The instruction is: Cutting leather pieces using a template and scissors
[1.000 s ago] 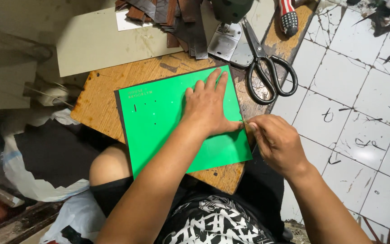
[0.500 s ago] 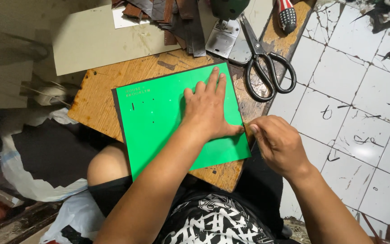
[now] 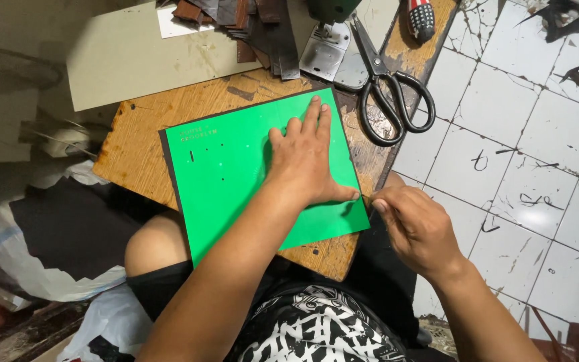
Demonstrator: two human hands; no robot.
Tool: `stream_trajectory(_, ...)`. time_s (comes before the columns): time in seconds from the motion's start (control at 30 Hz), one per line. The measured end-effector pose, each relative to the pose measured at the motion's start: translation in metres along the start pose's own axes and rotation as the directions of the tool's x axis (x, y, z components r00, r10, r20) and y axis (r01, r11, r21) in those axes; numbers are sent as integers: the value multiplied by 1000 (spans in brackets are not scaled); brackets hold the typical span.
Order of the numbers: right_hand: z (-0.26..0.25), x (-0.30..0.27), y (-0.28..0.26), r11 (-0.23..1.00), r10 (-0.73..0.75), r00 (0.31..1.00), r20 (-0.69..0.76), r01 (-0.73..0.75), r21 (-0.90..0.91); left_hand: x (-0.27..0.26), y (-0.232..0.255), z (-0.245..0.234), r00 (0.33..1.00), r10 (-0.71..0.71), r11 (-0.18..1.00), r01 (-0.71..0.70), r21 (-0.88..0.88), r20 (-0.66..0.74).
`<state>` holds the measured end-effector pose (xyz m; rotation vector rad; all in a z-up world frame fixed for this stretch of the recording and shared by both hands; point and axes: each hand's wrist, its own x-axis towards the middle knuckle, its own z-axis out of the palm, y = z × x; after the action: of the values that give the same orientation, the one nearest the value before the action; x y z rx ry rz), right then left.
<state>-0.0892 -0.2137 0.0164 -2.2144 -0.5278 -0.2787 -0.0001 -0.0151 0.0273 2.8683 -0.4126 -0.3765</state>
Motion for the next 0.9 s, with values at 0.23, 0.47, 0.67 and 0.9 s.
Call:
stream_trajectory(0.23,-5,-5,-7,1000,-7,1000,4,7,-8,-4,0,7,999,11,1000,-10,23,-36)
stream_trajectory(0.47,-5,-12,-5,1000,-16,1000,-11,16,8,-21,0,19,987,56,998,-61,-24,-152)
stream_trajectory(0.67,-6,-15,-10,995,78,997,17,-79,66,-29,-2,29,972,63,997,-72,-31,-228)
stream_trajectory(0.9,17,-22,-7,806,591,792,153,-584,-93,-43,-1,70,929,33,990,-81,-115,-368)
